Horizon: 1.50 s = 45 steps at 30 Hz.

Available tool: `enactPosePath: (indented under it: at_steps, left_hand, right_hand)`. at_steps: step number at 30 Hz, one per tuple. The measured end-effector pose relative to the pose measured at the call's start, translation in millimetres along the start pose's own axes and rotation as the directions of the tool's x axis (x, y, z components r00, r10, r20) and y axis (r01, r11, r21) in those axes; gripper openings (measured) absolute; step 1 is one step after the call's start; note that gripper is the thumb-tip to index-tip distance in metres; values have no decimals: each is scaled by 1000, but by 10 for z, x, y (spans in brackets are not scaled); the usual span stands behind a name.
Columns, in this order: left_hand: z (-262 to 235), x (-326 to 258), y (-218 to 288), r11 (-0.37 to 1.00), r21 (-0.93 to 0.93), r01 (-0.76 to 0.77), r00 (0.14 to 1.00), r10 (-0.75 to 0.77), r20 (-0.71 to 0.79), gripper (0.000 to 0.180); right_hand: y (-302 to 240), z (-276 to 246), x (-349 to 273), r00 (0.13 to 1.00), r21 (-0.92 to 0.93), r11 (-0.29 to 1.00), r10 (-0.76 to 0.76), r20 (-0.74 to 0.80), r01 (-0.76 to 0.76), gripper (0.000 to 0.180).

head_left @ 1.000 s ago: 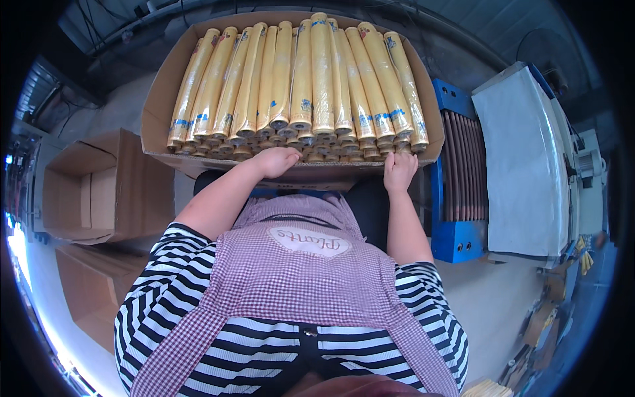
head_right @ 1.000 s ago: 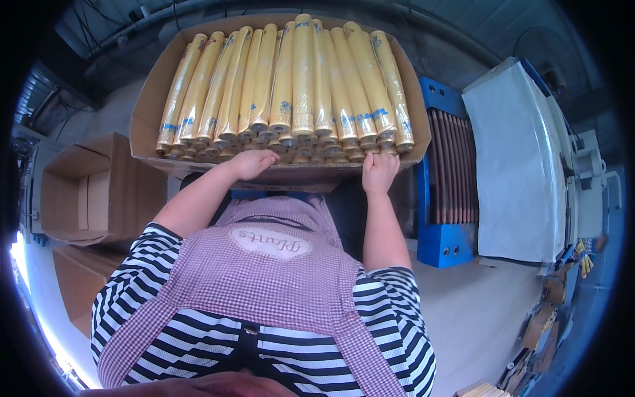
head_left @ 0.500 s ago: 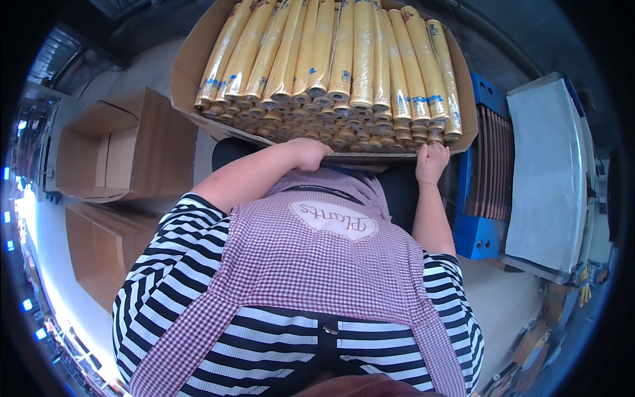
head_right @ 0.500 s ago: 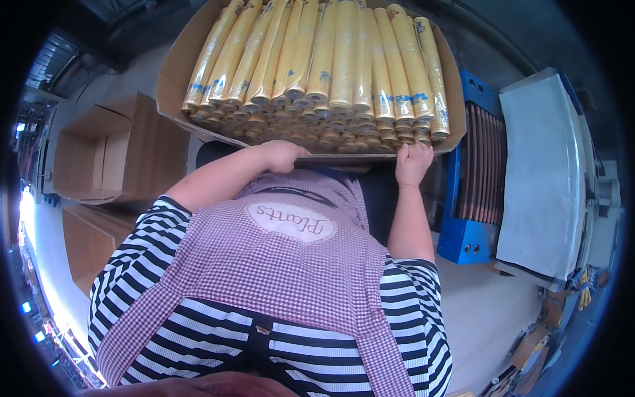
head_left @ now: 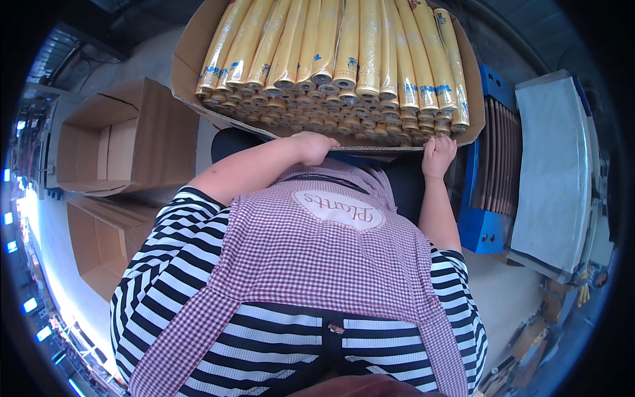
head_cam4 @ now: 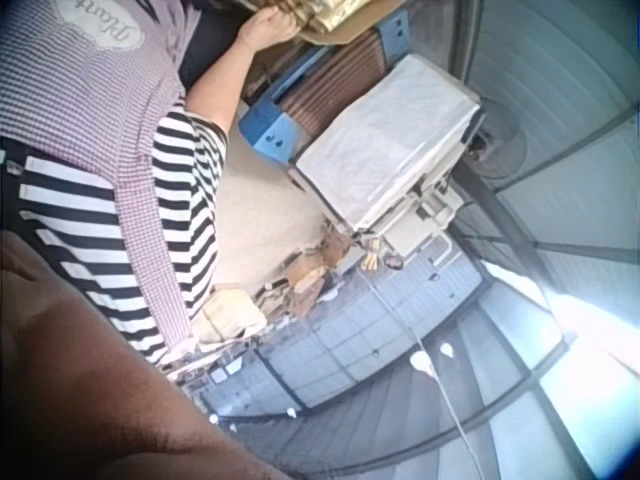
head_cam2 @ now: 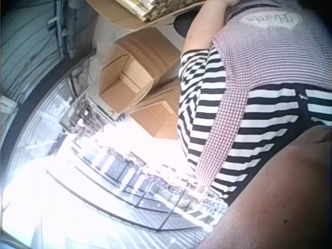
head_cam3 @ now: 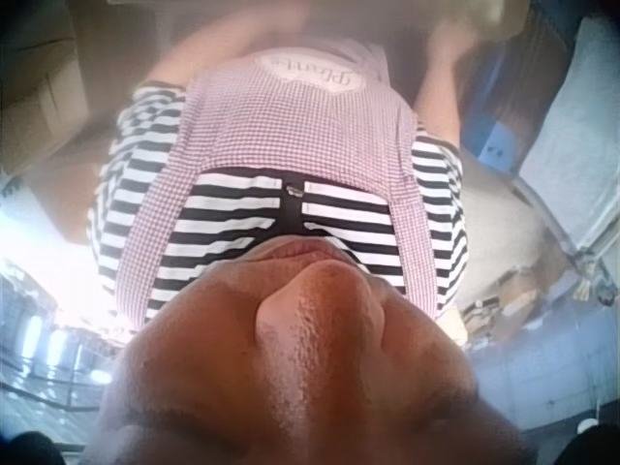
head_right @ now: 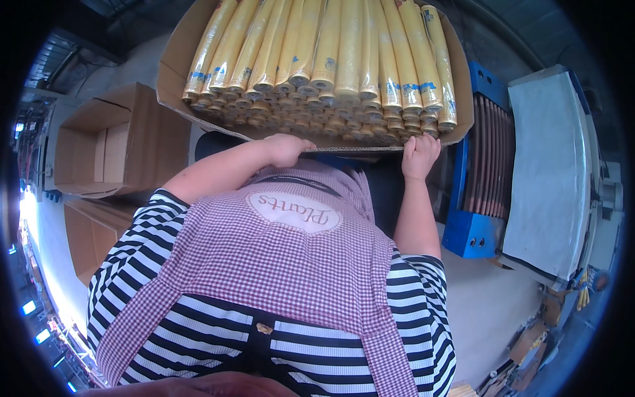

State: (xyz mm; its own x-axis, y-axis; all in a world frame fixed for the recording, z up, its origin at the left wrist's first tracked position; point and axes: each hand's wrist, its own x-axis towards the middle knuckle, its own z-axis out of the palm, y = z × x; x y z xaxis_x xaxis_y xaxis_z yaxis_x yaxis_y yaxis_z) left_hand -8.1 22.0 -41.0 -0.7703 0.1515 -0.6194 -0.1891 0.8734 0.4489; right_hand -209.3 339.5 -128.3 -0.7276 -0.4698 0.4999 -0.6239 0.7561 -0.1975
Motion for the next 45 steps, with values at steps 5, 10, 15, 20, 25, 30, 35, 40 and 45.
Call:
enactPosePath:
  at_steps: [5,10,15,20,25,30,35,40,45]
  left_hand:
    - [-29,80,-46,1000,-16,8,1000,-8,7,63]
    - [-24,86,-61,1000,4,10,1000,-10,1,63]
    - [-88,17,4,1000,2,10,1000,-10,-6,63]
    - [-119,-6,30,1000,11,22,999,-22,-27,60]
    - [-104,31,-11,1000,23,1,999,0,-44,60]
    - [-66,84,-64,1000,22,12,998,-11,-59,59]
    - [-86,38,-17,999,42,11,998,-8,-67,57]
    - [-79,65,-20,999,33,14,997,-11,-81,55]
    - [-124,60,25,997,72,20,997,-15,-69,55]
  right_hand:
    - [16,68,25,999,-18,1000,15,-49,-16,21]
    - [2,36,23,999,3,1000,23,-33,-23,21]
    - [6,57,17,998,-2,1000,30,-54,-31,21]
    - [-40,0,9,998,-6,998,60,-31,-60,22]
    - [-40,4,-15,996,3,997,81,-22,-81,23]
    - [-56,-21,-16,997,-4,997,76,-33,-76,23]
    - [-104,-63,-8,997,15,997,70,-42,-70,22]
    - [-113,-99,-21,996,33,999,37,-87,-35,22]
    - [-102,-118,-42,994,-63,998,1,-113,-9,24]
